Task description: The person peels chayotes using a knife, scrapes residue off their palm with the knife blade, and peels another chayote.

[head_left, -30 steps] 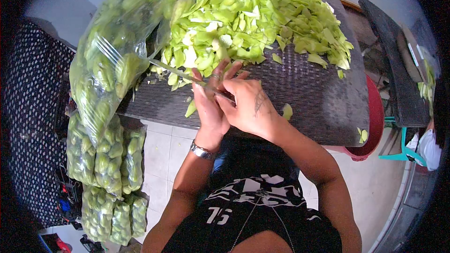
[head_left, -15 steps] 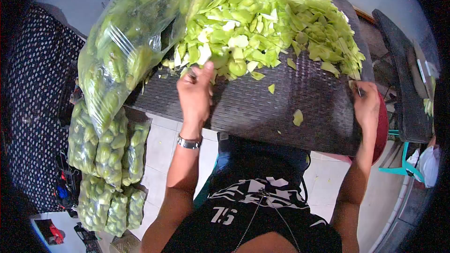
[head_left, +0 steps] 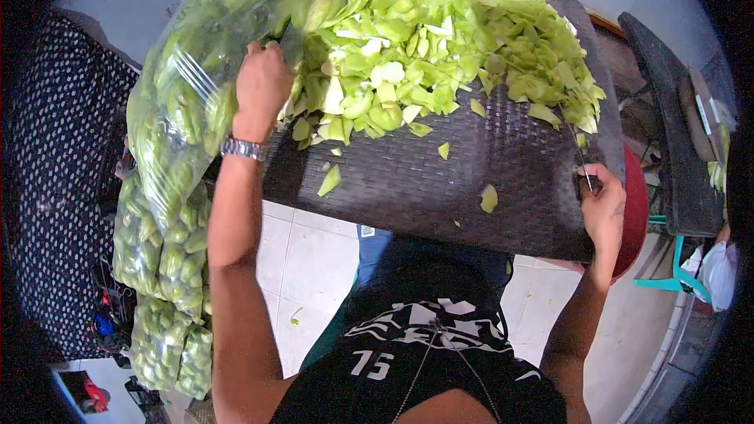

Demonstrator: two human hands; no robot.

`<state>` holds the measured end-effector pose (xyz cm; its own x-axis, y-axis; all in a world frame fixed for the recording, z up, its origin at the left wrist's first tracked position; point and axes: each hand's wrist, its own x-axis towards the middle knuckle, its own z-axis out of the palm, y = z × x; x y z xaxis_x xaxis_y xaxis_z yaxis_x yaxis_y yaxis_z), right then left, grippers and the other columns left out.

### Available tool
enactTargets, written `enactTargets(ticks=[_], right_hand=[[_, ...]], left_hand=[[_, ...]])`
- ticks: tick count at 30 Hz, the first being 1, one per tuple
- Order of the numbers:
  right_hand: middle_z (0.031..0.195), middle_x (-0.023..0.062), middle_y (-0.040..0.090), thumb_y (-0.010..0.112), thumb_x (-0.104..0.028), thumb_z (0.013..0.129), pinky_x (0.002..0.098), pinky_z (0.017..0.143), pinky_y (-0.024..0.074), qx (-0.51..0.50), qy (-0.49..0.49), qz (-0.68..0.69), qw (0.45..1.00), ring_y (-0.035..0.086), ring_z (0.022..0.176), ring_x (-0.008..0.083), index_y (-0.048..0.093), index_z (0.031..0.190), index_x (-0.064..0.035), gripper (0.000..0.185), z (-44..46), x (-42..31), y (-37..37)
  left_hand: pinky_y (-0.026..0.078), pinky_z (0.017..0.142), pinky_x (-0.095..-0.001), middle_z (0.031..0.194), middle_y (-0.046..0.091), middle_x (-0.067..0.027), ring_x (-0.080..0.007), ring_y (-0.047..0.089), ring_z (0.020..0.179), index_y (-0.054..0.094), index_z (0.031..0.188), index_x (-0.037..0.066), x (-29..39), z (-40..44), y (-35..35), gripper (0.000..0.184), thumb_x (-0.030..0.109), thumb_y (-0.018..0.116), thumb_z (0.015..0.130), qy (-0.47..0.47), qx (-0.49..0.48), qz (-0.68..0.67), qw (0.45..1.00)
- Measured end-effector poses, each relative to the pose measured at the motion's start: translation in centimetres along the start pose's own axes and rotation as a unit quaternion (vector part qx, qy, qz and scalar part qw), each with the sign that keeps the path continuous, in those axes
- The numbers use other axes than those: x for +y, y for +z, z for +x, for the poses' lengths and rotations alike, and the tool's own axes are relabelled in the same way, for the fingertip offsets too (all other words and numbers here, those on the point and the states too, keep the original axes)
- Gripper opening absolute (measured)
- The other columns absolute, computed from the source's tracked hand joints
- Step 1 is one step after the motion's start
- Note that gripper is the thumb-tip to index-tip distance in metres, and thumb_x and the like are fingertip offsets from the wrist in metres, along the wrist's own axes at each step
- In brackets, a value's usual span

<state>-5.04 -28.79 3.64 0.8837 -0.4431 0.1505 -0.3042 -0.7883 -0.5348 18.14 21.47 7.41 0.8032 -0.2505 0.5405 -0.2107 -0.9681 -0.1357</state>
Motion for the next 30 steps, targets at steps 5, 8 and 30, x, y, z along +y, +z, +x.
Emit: enactTargets(ticks=[5, 8, 30], right_hand=[[0.083, 0.0157, 0.069, 0.073, 0.001, 0.081, 0.0375, 0.067, 0.0507, 0.029, -0.026, 0.012, 0.999, 0.065, 0.068, 0.0279, 0.066, 0.098, -0.0038, 0.019, -0.6, 0.0, 0.6], [0.085, 0.0165, 0.068, 0.074, 0.001, 0.080, 0.0387, 0.070, 0.0512, 0.041, -0.039, 0.012, 0.998, 0.067, 0.075, 0.0310, 0.065, 0.099, -0.0038, 0.022, -0.9, 0.2, 1.2], [0.100, 0.0176, 0.058, 0.069, -0.008, 0.075, 0.0523, 0.078, 0.0541, 0.040, -0.034, -0.195, 0.980, 0.065, 0.095, 0.0415, 0.052, 0.110, -0.0083, 0.039, -2.8, -2.6, 4.4]], left_hand=[[0.058, 0.071, -0.0491, 0.082, 0.067, -0.0305, -0.0434, 0.069, 0.086, 0.064, 0.093, -0.005, -3.7, 1.9, 4.5, 0.014, 0.002, 0.055, 0.084, 0.047, -0.040, 0.002, 0.998], [0.058, 0.075, -0.0484, 0.087, 0.066, -0.0341, -0.0438, 0.069, 0.085, 0.064, 0.102, -0.006, -4.2, 2.6, 6.7, 0.020, 0.005, 0.055, 0.088, -0.003, -0.016, -0.003, 1.000], [0.052, 0.093, -0.0430, 0.134, 0.062, -0.0075, -0.0245, 0.062, 0.113, 0.063, 0.133, 0.009, -4.7, 17.6, 13.0, 0.050, 0.036, 0.070, 0.091, -0.256, 0.159, -0.799, 0.520]])
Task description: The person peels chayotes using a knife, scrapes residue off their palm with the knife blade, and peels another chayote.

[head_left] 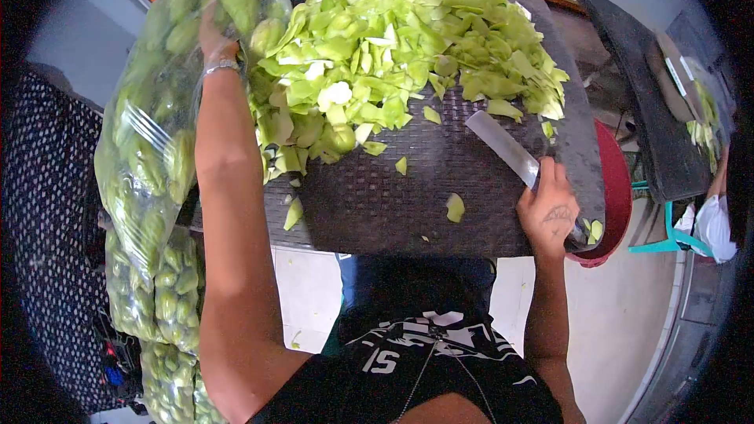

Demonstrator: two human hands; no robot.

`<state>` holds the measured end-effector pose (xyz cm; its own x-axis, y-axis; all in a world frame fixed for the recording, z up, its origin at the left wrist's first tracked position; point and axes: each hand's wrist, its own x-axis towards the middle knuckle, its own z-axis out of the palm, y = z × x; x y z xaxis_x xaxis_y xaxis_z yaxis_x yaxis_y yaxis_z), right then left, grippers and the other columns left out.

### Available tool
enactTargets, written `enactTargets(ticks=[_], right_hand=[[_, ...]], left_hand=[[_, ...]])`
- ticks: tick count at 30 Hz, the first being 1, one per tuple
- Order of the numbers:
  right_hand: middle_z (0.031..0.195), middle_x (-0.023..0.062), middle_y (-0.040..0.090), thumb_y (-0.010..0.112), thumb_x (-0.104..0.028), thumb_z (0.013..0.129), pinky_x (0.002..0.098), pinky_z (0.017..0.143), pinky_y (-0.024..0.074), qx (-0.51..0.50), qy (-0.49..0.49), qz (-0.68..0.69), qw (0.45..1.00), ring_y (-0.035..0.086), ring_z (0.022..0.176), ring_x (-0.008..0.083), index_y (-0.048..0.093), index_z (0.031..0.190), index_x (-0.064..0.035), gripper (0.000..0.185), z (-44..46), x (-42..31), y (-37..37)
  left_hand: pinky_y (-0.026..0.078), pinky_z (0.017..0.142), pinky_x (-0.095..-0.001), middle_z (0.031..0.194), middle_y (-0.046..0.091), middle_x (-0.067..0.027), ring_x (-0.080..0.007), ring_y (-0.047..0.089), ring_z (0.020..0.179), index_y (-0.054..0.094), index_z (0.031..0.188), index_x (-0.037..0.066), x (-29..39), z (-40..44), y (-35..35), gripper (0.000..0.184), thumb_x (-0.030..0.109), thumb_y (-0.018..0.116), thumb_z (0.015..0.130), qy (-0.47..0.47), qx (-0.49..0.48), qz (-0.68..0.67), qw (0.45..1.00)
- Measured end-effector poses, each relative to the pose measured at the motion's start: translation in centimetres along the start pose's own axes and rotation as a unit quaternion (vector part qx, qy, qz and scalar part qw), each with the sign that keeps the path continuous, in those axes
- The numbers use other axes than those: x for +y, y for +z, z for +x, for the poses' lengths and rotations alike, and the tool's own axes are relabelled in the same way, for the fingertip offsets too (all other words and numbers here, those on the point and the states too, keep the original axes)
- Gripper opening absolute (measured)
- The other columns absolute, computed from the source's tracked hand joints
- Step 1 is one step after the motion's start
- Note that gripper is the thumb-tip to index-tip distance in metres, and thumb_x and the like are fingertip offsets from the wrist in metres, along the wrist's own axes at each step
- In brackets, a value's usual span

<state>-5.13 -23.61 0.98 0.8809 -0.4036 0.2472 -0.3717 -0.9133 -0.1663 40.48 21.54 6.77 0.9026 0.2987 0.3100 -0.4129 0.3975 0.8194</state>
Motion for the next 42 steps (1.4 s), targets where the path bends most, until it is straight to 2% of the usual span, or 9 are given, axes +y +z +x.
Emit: enactTargets(ticks=[5, 8, 16, 19, 22, 24, 29, 32, 42], right_hand=[[0.102, 0.0171, 0.058, 0.069, -0.009, 0.076, 0.0514, 0.079, 0.0543, 0.001, 0.003, 0.000, 1.000, 0.065, 0.096, 0.0401, 0.051, 0.110, -0.0085, 0.039, -0.1, -0.3, -0.2], [0.103, 0.0168, 0.058, 0.069, -0.010, 0.077, 0.0511, 0.080, 0.0545, -0.003, -0.002, -0.002, 1.000, 0.065, 0.096, 0.0398, 0.051, 0.112, -0.0086, 0.039, 0.0, -0.3, -0.5], [0.104, 0.0163, 0.058, 0.070, -0.012, 0.075, 0.0501, 0.080, 0.0551, -0.005, 0.014, -0.019, 1.000, 0.065, 0.096, 0.0393, 0.051, 0.112, -0.0085, 0.042, 0.0, -0.4, -0.1], [0.102, 0.0154, 0.058, 0.070, -0.011, 0.074, 0.0489, 0.078, 0.0558, 0.014, 0.011, -0.017, 1.000, 0.066, 0.094, 0.0380, 0.054, 0.114, -0.0084, 0.043, -0.2, -0.2, 0.4], [0.099, 0.0143, 0.059, 0.070, -0.009, 0.072, 0.0477, 0.076, 0.0565, 0.063, -0.070, 0.029, 0.995, 0.066, 0.090, 0.0369, 0.058, 0.116, -0.0081, 0.046, -0.6, 0.8, 1.1], [0.096, 0.0141, 0.060, 0.069, -0.007, 0.072, 0.0469, 0.074, 0.0561, 0.072, -0.092, 0.056, 0.992, 0.066, 0.087, 0.0374, 0.061, 0.113, -0.0073, 0.042, -0.5, 0.6, 1.1], [0.094, 0.0154, 0.062, 0.065, -0.003, 0.074, 0.0471, 0.074, 0.0544, 0.068, -0.088, 0.076, 0.991, 0.065, 0.086, 0.0397, 0.062, 0.108, -0.0062, 0.034, -0.1, 0.1, 0.8], [0.093, 0.0145, 0.059, 0.068, -0.007, 0.073, 0.0473, 0.072, 0.0557, 0.058, -0.090, 0.063, 0.992, 0.066, 0.085, 0.0381, 0.061, 0.110, -0.0084, 0.038, -0.1, 0.2, 0.9], [0.099, 0.0153, 0.062, 0.068, -0.010, 0.073, 0.0482, 0.074, 0.0571, 0.074, -0.095, 0.054, 0.991, 0.067, 0.087, 0.0384, 0.060, 0.111, -0.0090, 0.039, -0.2, 0.5, 1.2]], left_hand=[[0.052, 0.090, -0.0388, 0.132, 0.061, -0.0072, -0.0225, 0.061, 0.112, 0.065, 0.129, 0.008, -0.3, -0.3, -1.6, 0.045, 0.029, 0.072, 0.090, 0.025, -0.031, 0.106, 0.994], [0.053, 0.091, -0.0369, 0.132, 0.061, -0.0082, -0.0231, 0.060, 0.113, 0.066, 0.128, 0.006, -3.0, 4.1, -5.6, 0.045, 0.026, 0.073, 0.088, -0.080, -0.031, -0.033, 0.996], [0.052, 0.099, -0.0393, 0.133, 0.061, -0.0104, -0.0296, 0.061, 0.114, 0.063, 0.132, 0.007, 0.3, 0.8, -0.9, 0.047, 0.022, 0.071, 0.088, -0.040, 0.009, -0.101, 0.994], [0.049, 0.103, -0.0433, 0.134, 0.061, -0.0103, -0.0299, 0.060, 0.119, 0.061, 0.136, 0.011, -1.2, 3.1, -3.5, 0.052, 0.024, 0.071, 0.087, 0.074, -0.088, 0.129, 0.985], [0.048, 0.104, -0.0450, 0.135, 0.060, -0.0108, -0.0311, 0.060, 0.119, 0.060, 0.137, 0.010, -3.9, 7.2, -9.3, 0.053, 0.024, 0.070, 0.087, 0.198, -0.106, 0.380, 0.897], [0.049, 0.103, -0.0448, 0.133, 0.060, -0.0115, -0.0322, 0.060, 0.118, 0.062, 0.135, 0.008, -4.0, 7.0, -8.6, 0.051, 0.022, 0.070, 0.087, 0.186, -0.084, 0.387, 0.899], [0.052, 0.098, -0.0429, 0.129, 0.061, -0.0142, -0.0331, 0.062, 0.114, 0.065, 0.125, 0.001, -1.7, 2.5, -5.3, 0.041, 0.017, 0.069, 0.087, -0.064, 0.005, -0.033, 0.997], [0.053, 0.098, -0.0439, 0.131, 0.060, -0.0163, -0.0340, 0.062, 0.114, 0.063, 0.126, 0.000, -1.8, 1.0, -5.7, 0.040, 0.015, 0.068, 0.089, -0.063, 0.089, -0.007, 0.994], [0.050, 0.101, -0.0519, 0.127, 0.064, -0.0163, -0.0339, 0.059, 0.117, 0.062, 0.127, 0.000, -0.2, -1.1, -4.2, 0.046, 0.019, 0.074, 0.086, -0.071, 0.050, -0.142, 0.986]])
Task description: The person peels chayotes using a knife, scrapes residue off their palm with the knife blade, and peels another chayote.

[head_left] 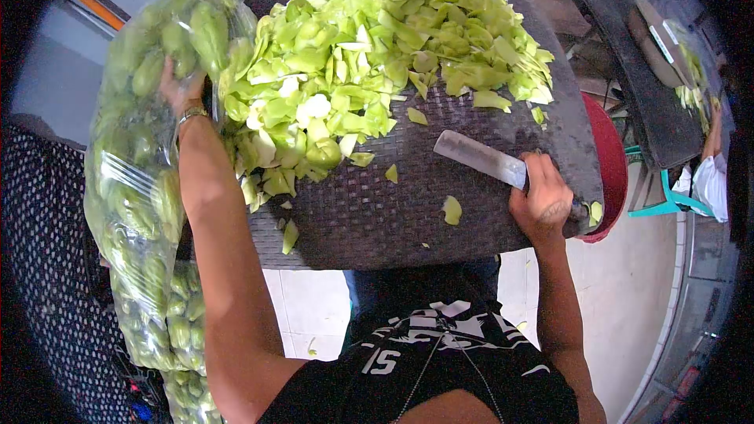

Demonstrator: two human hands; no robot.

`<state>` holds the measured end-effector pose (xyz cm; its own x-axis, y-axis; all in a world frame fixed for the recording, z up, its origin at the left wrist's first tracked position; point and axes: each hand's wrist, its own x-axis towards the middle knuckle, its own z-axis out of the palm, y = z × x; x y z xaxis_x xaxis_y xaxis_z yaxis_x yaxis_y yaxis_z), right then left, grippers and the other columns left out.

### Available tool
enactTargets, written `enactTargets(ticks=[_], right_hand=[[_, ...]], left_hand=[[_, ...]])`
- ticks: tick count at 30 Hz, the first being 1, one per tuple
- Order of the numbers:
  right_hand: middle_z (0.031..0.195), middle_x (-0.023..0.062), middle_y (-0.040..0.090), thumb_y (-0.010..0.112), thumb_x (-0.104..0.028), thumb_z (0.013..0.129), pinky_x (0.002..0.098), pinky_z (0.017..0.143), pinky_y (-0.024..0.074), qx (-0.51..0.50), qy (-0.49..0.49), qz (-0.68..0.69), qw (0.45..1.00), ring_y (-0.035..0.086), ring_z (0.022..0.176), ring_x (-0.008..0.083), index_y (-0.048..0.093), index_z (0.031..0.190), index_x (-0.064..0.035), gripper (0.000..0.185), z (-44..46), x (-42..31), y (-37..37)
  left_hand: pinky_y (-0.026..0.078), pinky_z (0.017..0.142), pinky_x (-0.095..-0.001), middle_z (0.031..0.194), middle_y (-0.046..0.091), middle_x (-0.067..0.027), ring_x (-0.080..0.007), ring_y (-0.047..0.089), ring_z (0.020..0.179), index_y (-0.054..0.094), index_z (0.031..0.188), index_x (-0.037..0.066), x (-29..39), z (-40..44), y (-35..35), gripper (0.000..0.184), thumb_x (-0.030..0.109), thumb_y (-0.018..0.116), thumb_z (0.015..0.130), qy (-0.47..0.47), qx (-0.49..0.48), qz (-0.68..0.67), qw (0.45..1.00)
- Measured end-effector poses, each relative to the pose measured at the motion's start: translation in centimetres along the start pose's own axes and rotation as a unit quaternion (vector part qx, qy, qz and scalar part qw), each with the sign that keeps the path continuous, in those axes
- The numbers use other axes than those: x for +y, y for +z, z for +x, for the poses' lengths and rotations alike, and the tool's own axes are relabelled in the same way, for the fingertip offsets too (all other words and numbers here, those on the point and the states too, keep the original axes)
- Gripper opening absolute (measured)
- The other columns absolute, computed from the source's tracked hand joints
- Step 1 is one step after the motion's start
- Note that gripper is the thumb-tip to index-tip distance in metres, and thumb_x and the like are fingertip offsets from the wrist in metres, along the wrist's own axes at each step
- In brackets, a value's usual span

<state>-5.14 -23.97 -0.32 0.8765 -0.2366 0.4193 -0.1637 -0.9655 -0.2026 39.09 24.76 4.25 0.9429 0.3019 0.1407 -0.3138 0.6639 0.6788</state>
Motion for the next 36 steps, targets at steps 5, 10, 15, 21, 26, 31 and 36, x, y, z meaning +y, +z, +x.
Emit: enactTargets(ticks=[5, 10, 15, 21, 26, 31, 36], right_hand=[[0.104, 0.0167, 0.062, 0.069, -0.011, 0.074, 0.0492, 0.077, 0.0567, -0.025, 0.008, -0.002, 1.000, 0.067, 0.091, 0.0389, 0.059, 0.115, -0.0083, 0.042, 0.1, -0.1, -0.1], [0.105, 0.0164, 0.061, 0.069, -0.011, 0.073, 0.0500, 0.078, 0.0555, -0.041, 0.012, -0.013, 0.999, 0.066, 0.092, 0.0396, 0.058, 0.117, -0.0083, 0.045, -0.3, 0.0, 0.1], [0.104, 0.0163, 0.060, 0.068, -0.010, 0.074, 0.0503, 0.080, 0.0546, -0.060, 0.025, -0.013, 0.998, 0.065, 0.094, 0.0406, 0.057, 0.114, -0.0091, 0.042, 0.2, -0.2, -0.4], [0.104, 0.0162, 0.060, 0.068, -0.010, 0.074, 0.0504, 0.081, 0.0541, -0.071, 0.033, -0.012, 0.997, 0.065, 0.097, 0.0399, 0.057, 0.117, -0.0084, 0.045, -0.1, -0.3, -0.6], [0.109, 0.0160, 0.061, 0.068, -0.010, 0.074, 0.0501, 0.082, 0.0543, -0.064, 0.026, -0.005, 0.998, 0.065, 0.098, 0.0398, 0.056, 0.120, -0.0085, 0.048, 0.1, -0.3, -0.6], [0.109, 0.0155, 0.061, 0.071, -0.011, 0.073, 0.0496, 0.082, 0.0547, -0.059, 0.017, 0.009, 0.998, 0.065, 0.098, 0.0390, 0.056, 0.122, -0.0090, 0.051, -0.4, 0.4, -0.2], [0.110, 0.0152, 0.060, 0.074, -0.012, 0.072, 0.0489, 0.082, 0.0552, -0.067, 0.030, -0.005, 0.997, 0.065, 0.099, 0.0385, 0.056, 0.122, -0.0091, 0.053, -0.3, 0.3, -0.2]], left_hand=[[0.050, 0.100, -0.0497, 0.125, 0.065, -0.0135, -0.0326, 0.061, 0.114, 0.067, 0.121, 0.002, 0.4, 0.4, -1.3, 0.043, 0.020, 0.076, 0.084, 0.053, 0.003, 0.237, 0.970], [0.053, 0.095, -0.0371, 0.115, 0.070, -0.0102, -0.0246, 0.066, 0.105, 0.071, 0.114, 0.005, 0.3, 4.0, -7.2, 0.028, 0.013, 0.071, 0.086, 0.215, -0.096, 0.545, 0.805], [0.052, 0.100, -0.0360, 0.122, 0.070, -0.0130, -0.0246, 0.066, 0.111, 0.070, 0.116, -0.001, -0.1, 0.0, -4.5, 0.027, 0.010, 0.065, 0.092, 0.142, -0.106, 0.292, 0.940], [0.055, 0.096, -0.0394, 0.129, 0.068, -0.0127, -0.0252, 0.064, 0.118, 0.069, 0.123, 0.003, -0.7, -1.5, -0.8, 0.031, 0.014, 0.068, 0.094, 0.014, -0.053, 0.201, 0.978], [0.059, 0.085, -0.0407, 0.118, 0.072, -0.0094, -0.0249, 0.069, 0.099, 0.071, 0.118, 0.006, -1.0, -0.4, -3.3, 0.030, 0.019, 0.074, 0.091, -0.037, 0.058, 0.164, 0.984], [0.059, 0.077, -0.0369, 0.118, 0.069, -0.0062, -0.0233, 0.068, 0.093, 0.065, 0.126, 0.010, -3.0, 1.3, -6.3, 0.040, 0.021, 0.077, 0.090, -0.098, 0.045, 0.094, 0.990], [0.055, 0.091, -0.0382, 0.132, 0.064, -0.0075, -0.0246, 0.065, 0.109, 0.059, 0.137, 0.007, -3.3, 4.7, -7.6, 0.051, 0.024, 0.075, 0.091, -0.054, 0.043, 0.187, 0.980]])
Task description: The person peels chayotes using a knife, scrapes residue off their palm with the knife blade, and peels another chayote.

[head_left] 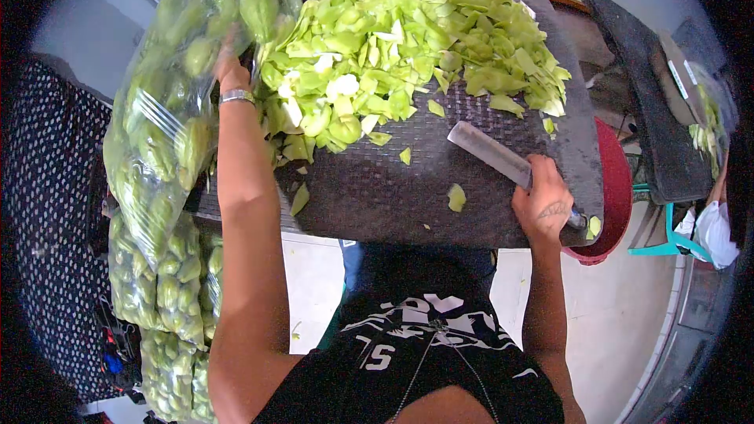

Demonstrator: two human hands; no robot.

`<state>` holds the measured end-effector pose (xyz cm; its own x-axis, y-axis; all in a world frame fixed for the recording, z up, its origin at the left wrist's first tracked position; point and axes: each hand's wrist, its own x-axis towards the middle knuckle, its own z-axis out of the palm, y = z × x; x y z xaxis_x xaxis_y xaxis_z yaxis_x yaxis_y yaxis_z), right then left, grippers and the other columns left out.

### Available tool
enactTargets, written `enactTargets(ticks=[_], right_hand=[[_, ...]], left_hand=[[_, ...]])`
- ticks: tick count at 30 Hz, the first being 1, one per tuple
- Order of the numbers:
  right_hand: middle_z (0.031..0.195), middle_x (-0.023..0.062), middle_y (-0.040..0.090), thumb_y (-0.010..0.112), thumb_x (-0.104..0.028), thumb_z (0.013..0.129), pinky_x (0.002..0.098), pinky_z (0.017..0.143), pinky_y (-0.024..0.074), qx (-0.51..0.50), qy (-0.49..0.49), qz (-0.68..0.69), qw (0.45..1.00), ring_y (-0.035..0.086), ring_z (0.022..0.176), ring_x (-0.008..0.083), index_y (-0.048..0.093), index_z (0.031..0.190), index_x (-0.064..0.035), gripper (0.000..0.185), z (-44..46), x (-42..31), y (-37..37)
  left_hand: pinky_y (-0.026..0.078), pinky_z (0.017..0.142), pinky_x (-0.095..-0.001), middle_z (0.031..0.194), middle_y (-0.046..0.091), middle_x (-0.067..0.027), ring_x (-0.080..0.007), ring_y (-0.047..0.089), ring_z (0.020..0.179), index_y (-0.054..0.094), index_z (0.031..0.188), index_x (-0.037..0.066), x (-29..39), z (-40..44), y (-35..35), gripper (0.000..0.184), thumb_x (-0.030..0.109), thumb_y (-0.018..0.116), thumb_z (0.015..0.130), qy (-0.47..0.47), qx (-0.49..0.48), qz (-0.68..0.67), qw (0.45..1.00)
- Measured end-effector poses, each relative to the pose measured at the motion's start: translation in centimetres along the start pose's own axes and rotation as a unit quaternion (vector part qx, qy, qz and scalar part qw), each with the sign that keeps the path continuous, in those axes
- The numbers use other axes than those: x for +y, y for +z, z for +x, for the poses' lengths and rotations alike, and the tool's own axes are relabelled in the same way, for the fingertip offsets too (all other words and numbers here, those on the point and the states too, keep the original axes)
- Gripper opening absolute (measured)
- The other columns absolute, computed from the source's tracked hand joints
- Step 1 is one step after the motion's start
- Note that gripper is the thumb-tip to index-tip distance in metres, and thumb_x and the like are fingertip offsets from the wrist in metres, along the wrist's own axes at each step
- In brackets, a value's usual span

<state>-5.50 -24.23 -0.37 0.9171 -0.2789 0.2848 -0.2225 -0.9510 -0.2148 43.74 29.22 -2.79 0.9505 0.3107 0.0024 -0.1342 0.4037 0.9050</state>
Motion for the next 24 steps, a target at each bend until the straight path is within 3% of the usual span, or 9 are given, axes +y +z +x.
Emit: enactTargets(ticks=[4, 5, 6, 11, 13, 17, 20, 22, 24], right_hand=[[0.110, 0.0156, 0.060, 0.074, -0.013, 0.071, 0.0488, 0.082, 0.0554, -0.011, -0.004, 0.009, 1.000, 0.065, 0.099, 0.0384, 0.056, 0.122, -0.0094, 0.054, 0.0, -0.1, -0.4], [0.109, 0.0157, 0.060, 0.075, -0.013, 0.071, 0.0489, 0.082, 0.0554, -0.010, -0.006, 0.010, 1.000, 0.065, 0.099, 0.0384, 0.057, 0.123, -0.0096, 0.054, 0.0, -0.1, -0.5], [0.109, 0.0158, 0.060, 0.075, -0.013, 0.071, 0.0490, 0.082, 0.0554, -0.009, -0.008, 0.012, 1.000, 0.065, 0.099, 0.0383, 0.057, 0.123, -0.0097, 0.055, -0.1, -0.2, -0.4], [0.109, 0.0159, 0.061, 0.072, -0.012, 0.073, 0.0488, 0.082, 0.0556, 0.002, 0.004, 0.007, 1.000, 0.066, 0.098, 0.0389, 0.057, 0.123, -0.0100, 0.052, 0.0, 0.2, 0.2], [0.111, 0.0159, 0.061, 0.071, -0.011, 0.074, 0.0489, 0.083, 0.0556, -0.006, 0.009, 0.006, 1.000, 0.066, 0.098, 0.0391, 0.057, 0.122, -0.0100, 0.050, 0.2, 0.0, 0.2], [0.112, 0.0164, 0.063, 0.070, -0.011, 0.077, 0.0483, 0.083, 0.0558, -0.030, 0.010, 0.031, 0.999, 0.066, 0.098, 0.0384, 0.057, 0.122, -0.0093, 0.048, -0.1, -0.2, -0.8], [0.110, 0.0172, 0.067, 0.067, -0.016, 0.088, 0.0460, 0.078, 0.0573, -0.098, -0.013, 0.139, 0.985, 0.069, 0.092, 0.0355, 0.056, 0.129, -0.0089, 0.044, 1.3, 0.9, -2.6], [0.109, 0.0180, 0.070, 0.063, -0.024, 0.096, 0.0431, 0.072, 0.0581, -0.210, 0.045, 0.328, 0.920, 0.071, 0.084, 0.0325, 0.054, 0.136, -0.0089, 0.044, 2.1, 1.0, -4.6], [0.111, 0.0191, 0.072, 0.056, -0.035, 0.104, 0.0390, 0.065, 0.0583, -0.342, 0.171, 0.569, 0.728, 0.071, 0.074, 0.0288, 0.051, 0.144, -0.0091, 0.048, 2.9, 0.5, -6.9]], left_hand=[[0.049, 0.099, -0.0386, 0.132, 0.065, -0.0097, -0.0261, 0.062, 0.115, 0.061, 0.137, 0.006, -1.1, 6.2, -3.6, 0.051, 0.023, 0.072, 0.090, 0.024, -0.095, 0.091, 0.991], [0.053, 0.090, -0.0374, 0.118, 0.072, -0.0089, -0.0249, 0.068, 0.101, 0.069, 0.124, 0.004, -1.5, 6.4, -4.2, 0.038, 0.018, 0.072, 0.089, 0.108, -0.081, 0.160, 0.978], [0.053, 0.090, -0.0366, 0.117, 0.072, -0.0090, -0.0244, 0.068, 0.100, 0.069, 0.123, 0.004, -1.1, 5.2, -3.9, 0.037, 0.018, 0.071, 0.089, 0.114, -0.057, 0.168, 0.978], [0.054, 0.086, -0.0328, 0.115, 0.073, -0.0100, -0.0217, 0.067, 0.098, 0.071, 0.121, 0.004, 2.9, -6.3, 2.1, 0.033, 0.018, 0.068, 0.091, -0.019, 0.104, 0.197, 0.975], [0.054, 0.084, -0.0313, 0.114, 0.073, -0.0104, -0.0207, 0.067, 0.097, 0.071, 0.120, 0.003, 3.0, -7.6, 2.7, 0.031, 0.018, 0.067, 0.092, -0.027, 0.110, 0.180, 0.977], [0.057, 0.088, -0.0372, 0.115, 0.072, -0.0118, -0.0224, 0.068, 0.099, 0.069, 0.123, 0.002, 2.0, -4.1, -0.5, 0.031, 0.016, 0.063, 0.096, -0.006, -0.052, 0.012, 0.999], [0.058, 0.079, -0.0361, 0.117, 0.071, -0.0061, -0.0222, 0.067, 0.101, 0.068, 0.119, 0.012, 3.6, -7.0, 2.6, 0.028, 0.024, 0.072, 0.095, 0.017, -0.066, -0.002, 0.998], [0.058, 0.082, -0.0378, 0.121, 0.069, -0.0067, -0.0233, 0.066, 0.107, 0.067, 0.123, 0.012, 3.1, -5.9, 1.8, 0.032, 0.025, 0.072, 0.095, 0.023, -0.079, -0.027, 0.996], [0.058, 0.084, -0.0385, 0.121, 0.069, -0.0073, -0.0242, 0.065, 0.108, 0.067, 0.122, 0.011, 2.9, -5.8, 1.9, 0.030, 0.025, 0.071, 0.095, 0.020, -0.075, -0.043, 0.996]])
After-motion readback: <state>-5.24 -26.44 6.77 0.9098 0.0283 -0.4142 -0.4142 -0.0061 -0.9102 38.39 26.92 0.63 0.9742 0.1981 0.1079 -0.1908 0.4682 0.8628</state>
